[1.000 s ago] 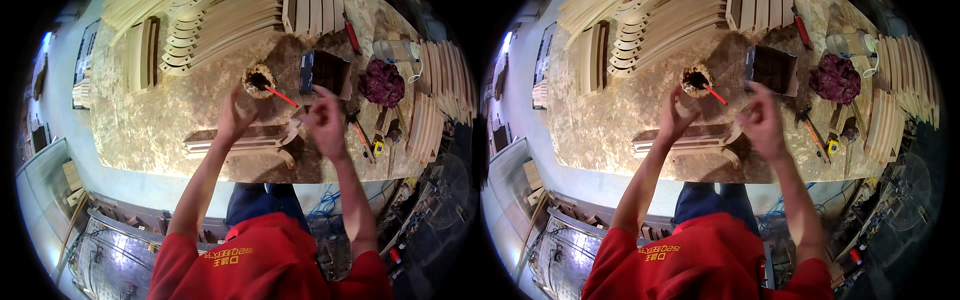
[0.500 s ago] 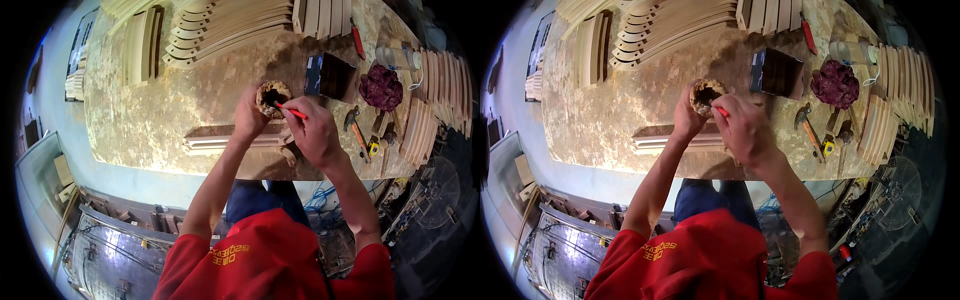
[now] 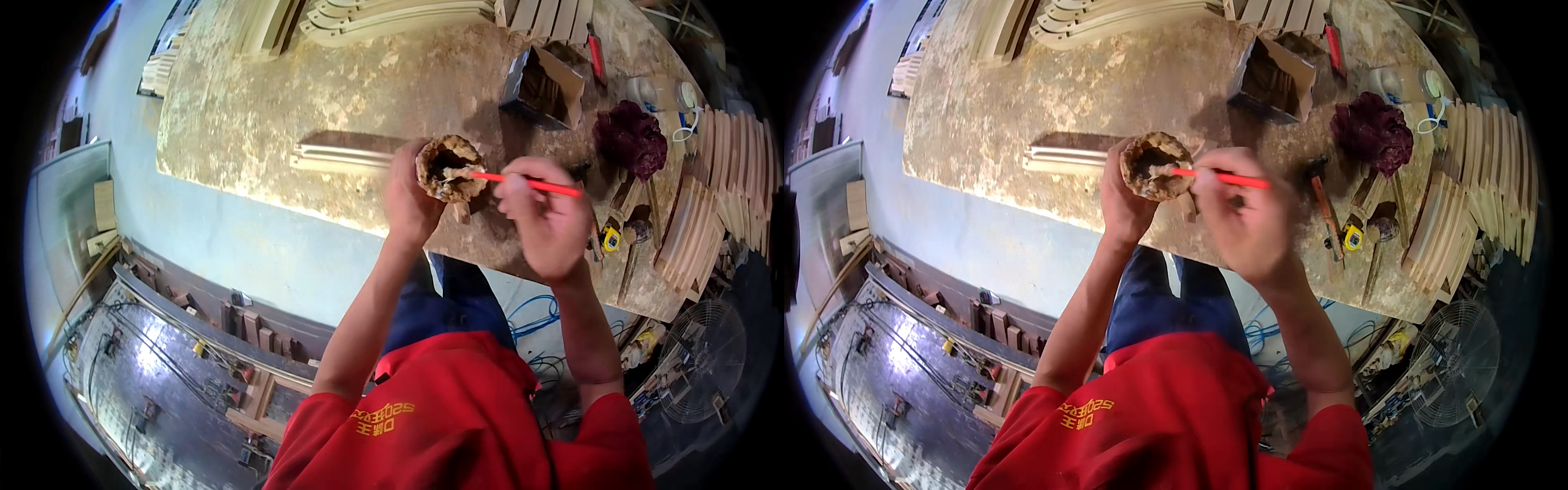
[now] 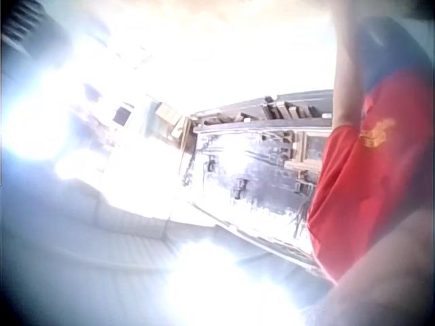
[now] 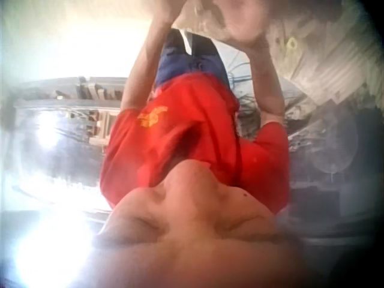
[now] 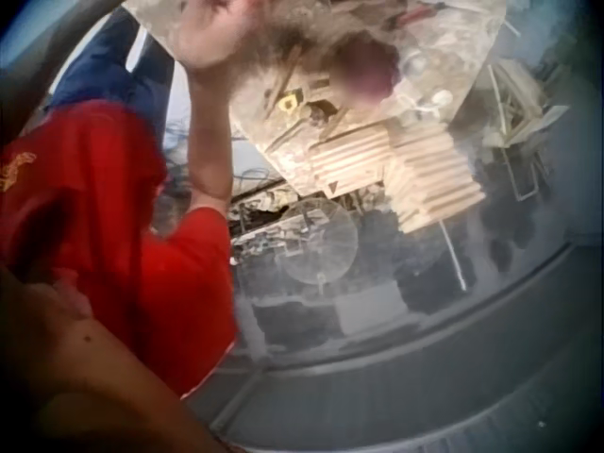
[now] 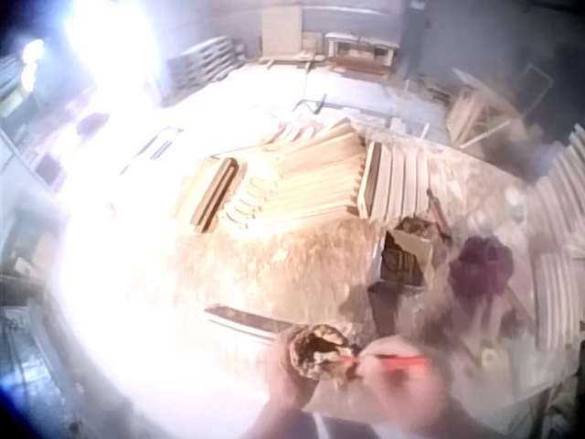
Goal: The person applies glue to curved wooden pieces using a brush, then joins them together and taps the joints with a hammer to secure the assembly. The person also retrieves a metal container and adds liquid to the glue container before continuing the assembly.
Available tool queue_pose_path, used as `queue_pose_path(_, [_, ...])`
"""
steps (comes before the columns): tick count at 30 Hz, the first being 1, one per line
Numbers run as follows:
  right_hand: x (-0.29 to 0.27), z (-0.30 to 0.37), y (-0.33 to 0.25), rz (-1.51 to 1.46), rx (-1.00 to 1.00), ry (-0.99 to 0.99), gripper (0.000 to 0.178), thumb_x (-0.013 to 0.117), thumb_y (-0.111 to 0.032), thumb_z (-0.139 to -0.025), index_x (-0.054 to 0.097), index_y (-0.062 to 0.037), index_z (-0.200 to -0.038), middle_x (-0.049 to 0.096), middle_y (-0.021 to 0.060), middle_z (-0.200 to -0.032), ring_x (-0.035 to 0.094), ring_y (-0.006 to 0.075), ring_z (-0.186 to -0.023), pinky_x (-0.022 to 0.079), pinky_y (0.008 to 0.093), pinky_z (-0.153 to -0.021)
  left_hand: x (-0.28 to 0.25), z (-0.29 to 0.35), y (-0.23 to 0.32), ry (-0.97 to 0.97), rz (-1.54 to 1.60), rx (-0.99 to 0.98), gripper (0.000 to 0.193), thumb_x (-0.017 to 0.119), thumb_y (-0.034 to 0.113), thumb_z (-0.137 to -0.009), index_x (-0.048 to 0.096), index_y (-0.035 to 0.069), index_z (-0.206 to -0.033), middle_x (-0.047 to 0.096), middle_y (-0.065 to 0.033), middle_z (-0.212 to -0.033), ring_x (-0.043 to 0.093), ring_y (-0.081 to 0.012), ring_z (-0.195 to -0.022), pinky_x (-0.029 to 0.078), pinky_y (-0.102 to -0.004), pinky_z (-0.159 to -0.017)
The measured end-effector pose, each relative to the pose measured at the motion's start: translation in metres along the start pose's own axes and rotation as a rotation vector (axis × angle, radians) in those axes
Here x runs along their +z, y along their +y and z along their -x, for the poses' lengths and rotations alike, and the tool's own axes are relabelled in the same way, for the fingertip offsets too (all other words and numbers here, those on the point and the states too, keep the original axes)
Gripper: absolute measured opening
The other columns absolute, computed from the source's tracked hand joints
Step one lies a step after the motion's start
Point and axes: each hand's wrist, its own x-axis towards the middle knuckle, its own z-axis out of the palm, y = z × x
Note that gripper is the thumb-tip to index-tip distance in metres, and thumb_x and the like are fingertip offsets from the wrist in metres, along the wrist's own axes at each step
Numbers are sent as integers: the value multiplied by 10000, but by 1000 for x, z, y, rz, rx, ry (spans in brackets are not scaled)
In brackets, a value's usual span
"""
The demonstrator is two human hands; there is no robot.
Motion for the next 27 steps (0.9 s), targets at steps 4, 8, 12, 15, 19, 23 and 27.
queue_pose_path(4, [-38,42,1,-232,139,125,179,638,-96,-1073,684,47,-1171,747,126,-937,718,148,-774,600,286,-697,3,40,4,87,71,-137,664,950,107,-751,601,49,-1313,703,-117,-1205,689,-277,-1130,546,-381,-974])
queue_pose_path(8, [-65,64,22,-325,269,186,190,652,-115,-1069,676,39,-1179,752,136,-948,735,177,-775,632,316,-712,0,62,8,138,129,-232,677,974,142,-737,608,53,-1300,699,-106,-1221,691,-270,-1135,550,-375,-968])
queue_pose_path(12, [-71,73,47,-447,370,225,181,653,-139,-1070,671,17,-1159,755,141,-950,741,192,-772,642,335,-718,0,73,-1,163,125,-233,676,986,171,-735,608,44,-1280,708,-107,-1193,702,-271,-1103,557,-373,-951])
queue_pose_path(15, [-73,76,61,-588,424,188,176,644,-154,-1076,666,2,-1155,754,146,-957,744,191,-780,642,337,-722,0,77,-15,175,204,-216,669,981,160,-751,594,44,-1284,704,-95,-1193,695,-230,-1101,556,-358,-952])
queue_pose_path(19, [-84,80,88,-773,418,182,158,644,-144,-1074,649,-6,-1152,756,155,-975,751,191,-794,641,339,-726,-5,97,-42,176,479,-333,743,953,43,-759,532,47,-1371,672,-87,-1257,664,-198,-1157,557,-351,-1003])
queue_pose_path(23, [-83,75,135,-527,467,370,163,665,-143,-1066,629,1,-1131,756,174,-987,760,211,-813,646,337,-738,-26,131,-69,148,494,-450,801,925,-3,-781,467,25,-1437,628,-101,-1333,647,-211,-1209,589,-364,-1002])
queue_pose_path(27, [-55,63,172,-480,441,415,186,675,-174,-1068,608,-2,-1093,754,192,-993,771,240,-807,658,351,-737,-36,159,-78,191,476,-501,584,900,1,-835,586,-11,-1327,700,-90,-1235,696,-195,-1102,582,-363,-984])
